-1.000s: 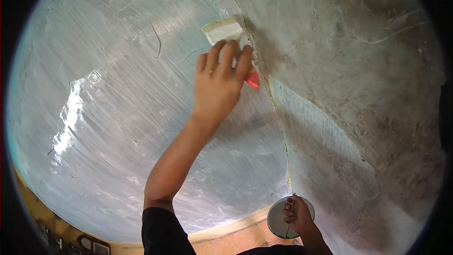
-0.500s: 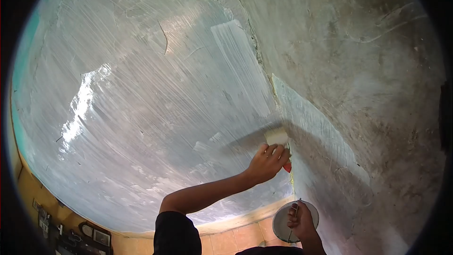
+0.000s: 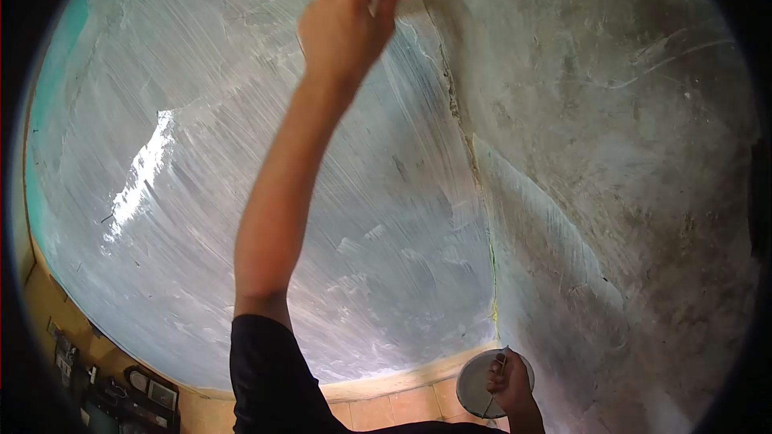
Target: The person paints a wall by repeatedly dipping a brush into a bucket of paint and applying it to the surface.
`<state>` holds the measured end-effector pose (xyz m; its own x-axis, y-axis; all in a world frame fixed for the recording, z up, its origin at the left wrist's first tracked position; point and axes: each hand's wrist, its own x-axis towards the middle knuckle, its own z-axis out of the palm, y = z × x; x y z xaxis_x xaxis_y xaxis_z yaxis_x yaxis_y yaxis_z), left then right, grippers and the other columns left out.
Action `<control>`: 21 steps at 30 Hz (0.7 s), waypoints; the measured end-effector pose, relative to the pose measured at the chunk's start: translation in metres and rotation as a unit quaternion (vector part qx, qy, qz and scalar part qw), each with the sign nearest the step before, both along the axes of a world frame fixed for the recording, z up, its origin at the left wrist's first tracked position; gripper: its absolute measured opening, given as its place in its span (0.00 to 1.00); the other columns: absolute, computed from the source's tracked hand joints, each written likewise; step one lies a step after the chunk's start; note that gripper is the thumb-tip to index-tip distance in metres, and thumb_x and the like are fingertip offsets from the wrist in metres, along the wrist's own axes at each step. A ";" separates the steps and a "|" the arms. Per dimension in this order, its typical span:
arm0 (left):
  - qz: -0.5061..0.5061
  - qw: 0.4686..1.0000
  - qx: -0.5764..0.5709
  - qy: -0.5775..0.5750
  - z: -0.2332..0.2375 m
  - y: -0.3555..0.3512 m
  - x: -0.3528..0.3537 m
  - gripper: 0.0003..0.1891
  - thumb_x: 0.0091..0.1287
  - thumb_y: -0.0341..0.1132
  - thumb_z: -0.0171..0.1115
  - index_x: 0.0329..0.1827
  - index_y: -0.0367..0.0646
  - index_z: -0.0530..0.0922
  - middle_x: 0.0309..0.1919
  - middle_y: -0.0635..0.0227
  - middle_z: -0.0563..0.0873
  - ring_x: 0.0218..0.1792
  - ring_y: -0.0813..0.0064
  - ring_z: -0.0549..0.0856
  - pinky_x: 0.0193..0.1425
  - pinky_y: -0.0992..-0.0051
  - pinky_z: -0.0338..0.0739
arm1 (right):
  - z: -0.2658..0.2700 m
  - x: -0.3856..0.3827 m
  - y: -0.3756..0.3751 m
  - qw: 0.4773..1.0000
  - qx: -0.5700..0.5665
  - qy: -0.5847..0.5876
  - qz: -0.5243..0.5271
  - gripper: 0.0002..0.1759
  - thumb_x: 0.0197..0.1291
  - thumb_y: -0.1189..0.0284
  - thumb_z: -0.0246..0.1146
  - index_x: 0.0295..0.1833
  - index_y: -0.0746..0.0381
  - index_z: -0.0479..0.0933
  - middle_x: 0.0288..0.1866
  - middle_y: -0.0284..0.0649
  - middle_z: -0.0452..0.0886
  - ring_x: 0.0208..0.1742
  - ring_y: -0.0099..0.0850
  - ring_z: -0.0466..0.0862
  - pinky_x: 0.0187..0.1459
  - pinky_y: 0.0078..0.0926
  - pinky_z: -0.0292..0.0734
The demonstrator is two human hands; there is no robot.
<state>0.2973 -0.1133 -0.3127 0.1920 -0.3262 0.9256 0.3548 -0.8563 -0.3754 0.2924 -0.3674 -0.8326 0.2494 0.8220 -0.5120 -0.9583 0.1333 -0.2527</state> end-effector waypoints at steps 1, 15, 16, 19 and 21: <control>0.042 0.999 0.024 -0.008 0.009 -0.009 -0.004 0.07 0.64 0.38 0.68 0.41 0.47 0.86 0.36 0.63 0.90 0.36 0.62 0.89 0.37 0.67 0.82 | -0.002 -0.001 0.000 1.000 0.005 0.003 0.000 0.12 0.70 0.55 0.58 0.41 0.51 0.71 0.26 0.28 0.70 0.20 0.21 0.63 0.20 0.19 0.54; 0.135 0.943 0.209 0.220 -0.377 0.011 0.012 0.15 0.65 0.41 0.61 0.51 0.45 0.82 0.51 0.60 0.82 0.55 0.63 0.82 0.32 0.76 0.83 | -0.022 -0.018 -0.027 0.999 -0.035 -0.001 0.005 0.12 0.69 0.55 0.58 0.39 0.52 0.72 0.26 0.28 0.70 0.20 0.20 0.63 0.21 0.19 0.55; 0.110 0.948 0.166 0.249 -0.412 0.004 0.009 0.15 0.64 0.40 0.61 0.51 0.45 0.81 0.52 0.60 0.82 0.56 0.63 0.82 0.33 0.78 0.82 | -0.022 -0.019 -0.030 1.000 -0.030 0.003 0.008 0.12 0.69 0.56 0.58 0.39 0.52 0.72 0.26 0.28 0.70 0.20 0.20 0.63 0.21 0.19 0.54; 0.058 0.942 0.064 0.326 -0.487 -0.011 0.000 0.15 0.63 0.36 0.60 0.52 0.47 0.82 0.50 0.61 0.82 0.55 0.65 0.82 0.34 0.78 0.81 | -0.014 -0.021 -0.039 0.999 -0.037 0.003 0.003 0.12 0.69 0.57 0.57 0.39 0.52 0.71 0.25 0.28 0.70 0.20 0.20 0.63 0.21 0.19 0.54; -0.006 0.925 0.006 0.381 -0.514 -0.008 -0.004 0.13 0.63 0.35 0.60 0.50 0.47 0.81 0.48 0.62 0.82 0.53 0.65 0.83 0.33 0.74 0.82 | -0.014 -0.020 -0.043 0.999 -0.046 -0.001 -0.004 0.11 0.69 0.57 0.57 0.38 0.52 0.71 0.25 0.28 0.70 0.20 0.20 0.63 0.20 0.19 0.53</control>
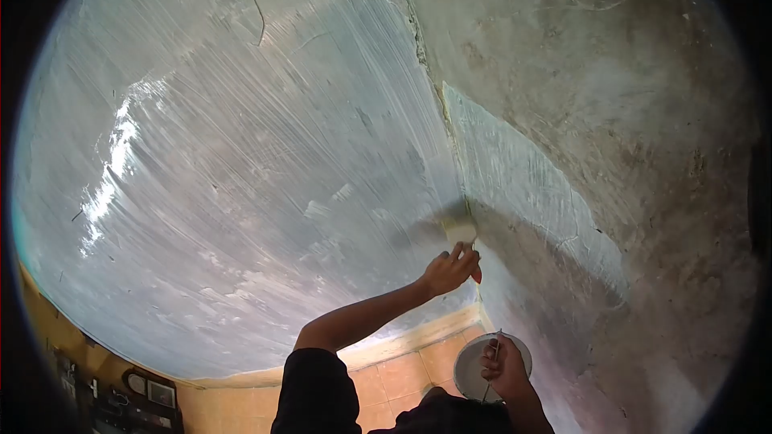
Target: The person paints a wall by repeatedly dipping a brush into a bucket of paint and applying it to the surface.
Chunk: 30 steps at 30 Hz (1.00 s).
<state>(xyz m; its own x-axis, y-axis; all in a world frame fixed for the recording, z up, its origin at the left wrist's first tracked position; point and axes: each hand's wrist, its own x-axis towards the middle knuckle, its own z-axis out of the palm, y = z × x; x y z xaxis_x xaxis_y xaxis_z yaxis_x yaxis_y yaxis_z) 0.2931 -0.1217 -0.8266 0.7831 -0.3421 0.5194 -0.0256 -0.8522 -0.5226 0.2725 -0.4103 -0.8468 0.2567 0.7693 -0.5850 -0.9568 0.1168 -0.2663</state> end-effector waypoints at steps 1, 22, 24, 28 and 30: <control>-0.034 0.995 -0.074 0.060 -0.001 -0.002 -0.003 0.11 0.63 0.34 0.59 0.48 0.46 0.81 0.46 0.63 0.82 0.51 0.65 0.83 0.32 0.70 0.82 | -0.002 0.001 -0.002 1.000 0.001 0.002 0.001 0.11 0.69 0.57 0.58 0.40 0.51 0.71 0.25 0.28 0.69 0.20 0.20 0.63 0.20 0.18 0.53; -0.057 0.897 0.077 -0.431 0.479 0.048 -0.034 0.06 0.62 0.30 0.68 0.41 0.50 0.86 0.43 0.69 0.88 0.40 0.61 0.87 0.37 0.67 0.81 | -0.003 -0.008 0.002 0.998 0.010 0.057 -0.014 0.13 0.67 0.59 0.59 0.35 0.56 0.76 0.21 0.29 0.69 0.14 0.18 0.60 0.18 0.20 0.53; 0.022 0.927 0.107 -0.360 0.431 0.057 -0.031 0.17 0.53 0.26 0.68 0.46 0.55 0.84 0.47 0.76 0.86 0.45 0.67 0.86 0.40 0.69 0.84 | -0.004 -0.009 0.001 0.999 0.007 0.053 -0.008 0.13 0.67 0.59 0.59 0.35 0.56 0.76 0.21 0.29 0.69 0.14 0.18 0.60 0.18 0.20 0.53; 0.064 0.972 0.165 -0.154 0.280 0.046 -0.035 0.21 0.57 0.33 0.66 0.55 0.54 0.83 0.55 0.69 0.82 0.59 0.62 0.83 0.37 0.71 0.86 | -0.005 -0.008 0.001 0.998 0.013 0.056 -0.003 0.12 0.67 0.60 0.59 0.36 0.55 0.76 0.22 0.28 0.69 0.14 0.18 0.60 0.18 0.19 0.53; 0.073 0.977 0.179 -0.090 0.188 0.042 -0.036 0.17 0.60 0.36 0.65 0.52 0.48 0.82 0.54 0.63 0.80 0.59 0.62 0.82 0.35 0.71 0.87 | -0.001 -0.009 0.000 0.999 0.008 0.047 0.001 0.12 0.68 0.60 0.58 0.36 0.55 0.76 0.22 0.28 0.69 0.14 0.18 0.61 0.18 0.19 0.53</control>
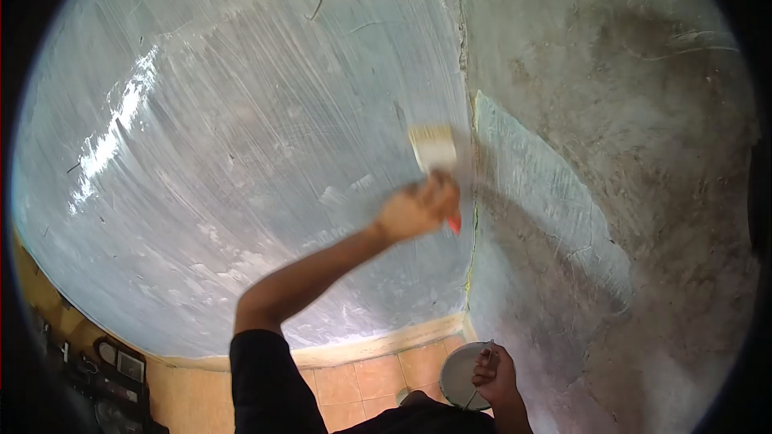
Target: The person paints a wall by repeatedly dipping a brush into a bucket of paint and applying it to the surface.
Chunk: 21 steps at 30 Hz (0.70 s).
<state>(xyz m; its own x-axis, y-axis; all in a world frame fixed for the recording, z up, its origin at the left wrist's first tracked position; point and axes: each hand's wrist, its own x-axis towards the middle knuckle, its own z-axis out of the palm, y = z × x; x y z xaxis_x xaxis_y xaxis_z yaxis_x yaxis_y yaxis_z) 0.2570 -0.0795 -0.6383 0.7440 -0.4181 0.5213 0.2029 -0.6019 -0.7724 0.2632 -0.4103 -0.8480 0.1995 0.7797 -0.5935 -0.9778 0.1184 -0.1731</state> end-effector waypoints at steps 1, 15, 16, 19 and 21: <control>-0.039 0.998 0.037 -0.009 -0.042 0.004 -0.003 0.15 0.60 0.39 0.64 0.49 0.45 0.81 0.51 0.61 0.80 0.56 0.63 0.83 0.34 0.71 0.86 | 0.002 0.000 0.000 1.000 -0.002 0.000 -0.003 0.12 0.68 0.60 0.58 0.35 0.55 0.76 0.22 0.28 0.69 0.14 0.18 0.61 0.18 0.19 0.53; -0.063 0.896 -0.440 -0.026 -0.025 -0.012 -0.025 0.09 0.55 0.25 0.67 0.37 0.49 0.82 0.37 0.67 0.86 0.37 0.61 0.86 0.35 0.66 0.81 | 0.003 -0.002 -0.003 1.000 -0.017 -0.010 0.015 0.13 0.68 0.60 0.58 0.33 0.55 0.75 0.21 0.28 0.68 0.14 0.17 0.61 0.18 0.18 0.53; -0.097 0.906 -0.404 -0.079 0.017 -0.009 -0.028 0.07 0.56 0.27 0.70 0.36 0.48 0.83 0.35 0.66 0.87 0.35 0.61 0.87 0.35 0.66 0.81 | 0.004 -0.003 -0.003 1.000 -0.013 -0.017 0.015 0.13 0.68 0.60 0.58 0.33 0.55 0.75 0.21 0.28 0.68 0.14 0.17 0.60 0.18 0.18 0.53; -0.122 0.904 -0.369 -0.178 0.137 -0.010 -0.039 0.03 0.63 0.34 0.70 0.35 0.49 0.84 0.33 0.67 0.88 0.32 0.61 0.87 0.33 0.66 0.81 | 0.001 -0.002 -0.001 1.000 -0.008 -0.016 0.018 0.13 0.68 0.59 0.58 0.34 0.55 0.75 0.21 0.28 0.68 0.14 0.17 0.60 0.18 0.18 0.53; -0.171 0.924 -0.266 -0.215 0.207 0.006 -0.040 0.03 0.65 0.36 0.69 0.36 0.51 0.85 0.32 0.67 0.88 0.31 0.61 0.87 0.33 0.67 0.81 | 0.005 -0.003 0.003 1.000 -0.008 -0.013 0.019 0.13 0.68 0.59 0.58 0.33 0.55 0.75 0.21 0.28 0.68 0.14 0.18 0.60 0.18 0.18 0.53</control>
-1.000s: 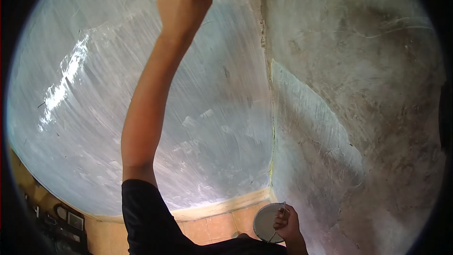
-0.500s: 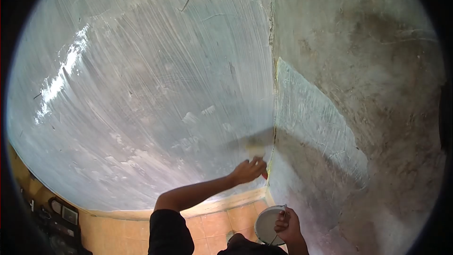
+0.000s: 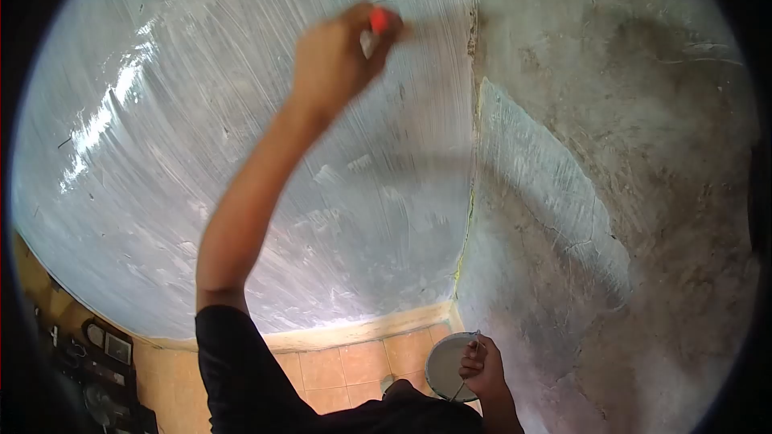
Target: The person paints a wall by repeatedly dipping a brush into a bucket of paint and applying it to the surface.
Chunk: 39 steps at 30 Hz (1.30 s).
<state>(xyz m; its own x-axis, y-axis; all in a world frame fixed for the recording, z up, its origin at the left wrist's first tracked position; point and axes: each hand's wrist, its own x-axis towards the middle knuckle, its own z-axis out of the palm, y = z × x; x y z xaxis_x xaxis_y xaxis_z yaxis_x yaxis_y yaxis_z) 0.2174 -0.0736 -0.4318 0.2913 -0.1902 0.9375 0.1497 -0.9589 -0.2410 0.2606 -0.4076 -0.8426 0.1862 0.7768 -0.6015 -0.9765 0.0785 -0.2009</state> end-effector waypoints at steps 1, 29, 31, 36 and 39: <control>-0.015 0.997 0.074 -0.033 0.031 0.006 0.000 0.03 0.66 0.37 0.69 0.37 0.52 0.85 0.32 0.68 0.88 0.31 0.62 0.87 0.32 0.68 0.81 | 0.002 -0.001 0.002 1.000 -0.004 0.005 -0.002 0.13 0.68 0.59 0.58 0.33 0.55 0.75 0.21 0.28 0.68 0.13 0.18 0.60 0.18 0.18 0.53; -0.005 0.959 -0.114 0.261 -0.166 0.001 -0.016 0.05 0.62 0.32 0.65 0.40 0.49 0.83 0.38 0.66 0.86 0.36 0.59 0.86 0.35 0.63 0.81 | -0.021 -0.001 0.018 0.999 0.027 0.022 0.021 0.15 0.68 0.57 0.59 0.32 0.54 0.75 0.19 0.28 0.68 0.13 0.18 0.60 0.17 0.19 0.51; 0.003 0.973 -0.132 0.190 -0.088 0.003 -0.021 0.04 0.66 0.36 0.68 0.38 0.48 0.85 0.36 0.66 0.88 0.33 0.57 0.87 0.35 0.63 0.81 | -0.022 0.001 0.019 1.000 0.020 0.018 0.015 0.15 0.68 0.57 0.58 0.31 0.53 0.75 0.19 0.27 0.68 0.13 0.18 0.60 0.17 0.19 0.51; 0.005 0.998 0.054 -0.011 0.067 0.009 -0.032 0.05 0.67 0.37 0.68 0.39 0.46 0.85 0.35 0.64 0.89 0.34 0.58 0.88 0.37 0.66 0.81 | -0.003 0.001 0.022 1.000 -0.002 0.003 0.008 0.14 0.68 0.57 0.58 0.31 0.52 0.75 0.19 0.26 0.67 0.13 0.17 0.60 0.18 0.18 0.52; 0.073 0.993 0.067 -0.060 0.091 -0.011 -0.036 0.04 0.64 0.26 0.67 0.40 0.43 0.84 0.41 0.68 0.89 0.40 0.64 0.89 0.42 0.71 0.84 | -0.004 0.001 0.024 1.000 0.016 -0.003 0.014 0.14 0.68 0.57 0.58 0.31 0.51 0.74 0.19 0.25 0.67 0.13 0.16 0.59 0.18 0.18 0.53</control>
<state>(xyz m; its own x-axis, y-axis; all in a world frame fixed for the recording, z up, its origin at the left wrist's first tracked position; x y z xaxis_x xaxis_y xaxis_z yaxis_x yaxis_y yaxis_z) 0.1815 -0.0843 -0.3412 0.2133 -0.2786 0.9364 0.3203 -0.8856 -0.3364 0.2618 -0.3834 -0.8464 0.1687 0.8005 -0.5751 -0.9769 0.0584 -0.2054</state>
